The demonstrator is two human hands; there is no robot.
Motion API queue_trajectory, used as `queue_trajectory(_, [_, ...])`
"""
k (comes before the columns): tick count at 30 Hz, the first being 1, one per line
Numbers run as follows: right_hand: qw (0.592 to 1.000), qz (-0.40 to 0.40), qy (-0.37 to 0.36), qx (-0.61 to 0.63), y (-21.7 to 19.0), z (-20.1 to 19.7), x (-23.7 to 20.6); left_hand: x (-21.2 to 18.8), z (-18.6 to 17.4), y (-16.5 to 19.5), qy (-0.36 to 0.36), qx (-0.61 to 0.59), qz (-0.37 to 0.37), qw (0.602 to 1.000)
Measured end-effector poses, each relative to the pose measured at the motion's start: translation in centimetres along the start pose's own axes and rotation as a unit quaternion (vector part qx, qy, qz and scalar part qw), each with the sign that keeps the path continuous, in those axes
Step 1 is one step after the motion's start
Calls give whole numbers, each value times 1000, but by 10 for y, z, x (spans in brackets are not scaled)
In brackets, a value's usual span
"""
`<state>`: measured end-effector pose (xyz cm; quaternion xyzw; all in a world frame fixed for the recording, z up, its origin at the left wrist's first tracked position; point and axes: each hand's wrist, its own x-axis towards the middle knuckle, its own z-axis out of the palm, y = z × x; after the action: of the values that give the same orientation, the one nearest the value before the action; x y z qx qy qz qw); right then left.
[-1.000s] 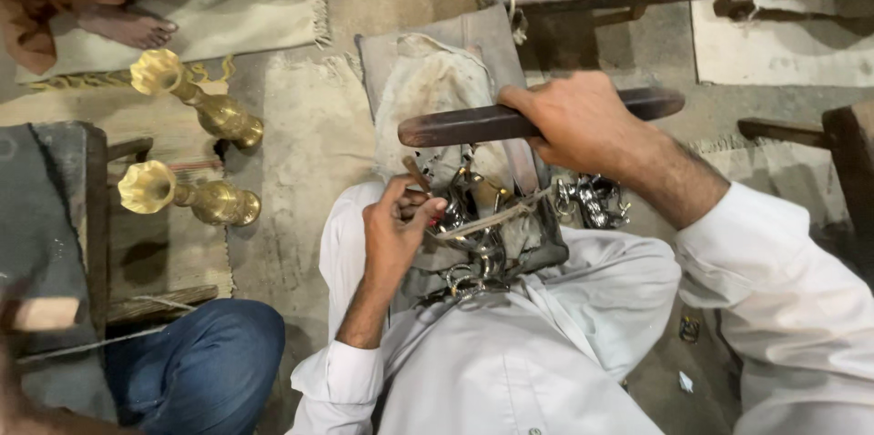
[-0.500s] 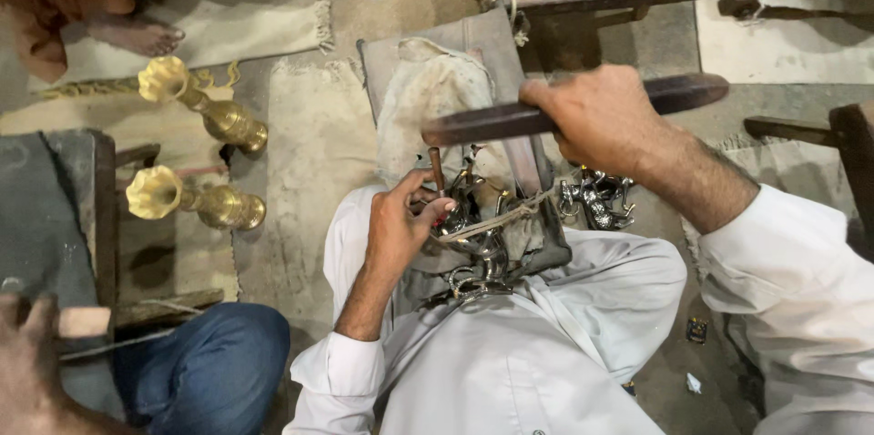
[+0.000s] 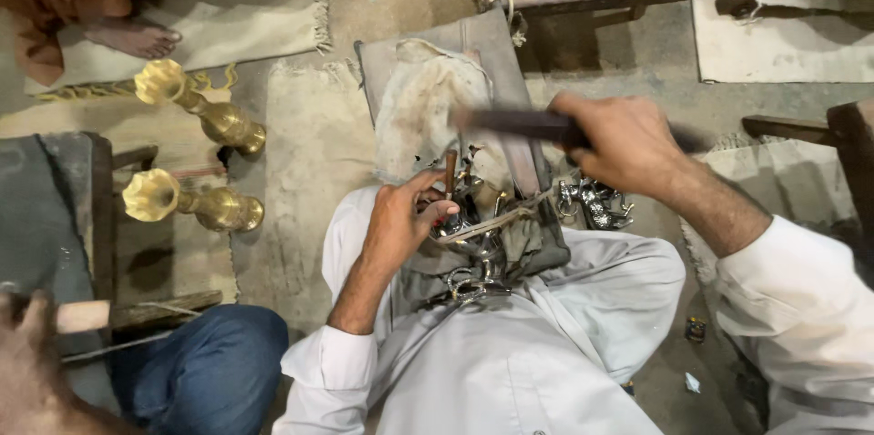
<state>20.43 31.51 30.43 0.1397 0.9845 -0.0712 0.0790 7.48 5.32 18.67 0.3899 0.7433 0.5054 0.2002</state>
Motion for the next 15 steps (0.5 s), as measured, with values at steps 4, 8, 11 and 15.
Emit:
queue_trajectory(4, [1000, 5, -15, 14, 3, 10, -7, 0, -2, 3, -21, -6, -10, 1000])
queue_trajectory(8, [983, 37, 93, 157, 6, 20, -14, 1, -5, 5, -33, -17, 43, 998])
queue_trajectory(11, [998, 39, -40, -31, 6, 28, -17, 1, -7, 6, -35, -5, 57, 998])
queue_trajectory(15, [999, 4, 10, -33, 16, 30, -19, -3, -7, 3, -8, 7, 16, 1000])
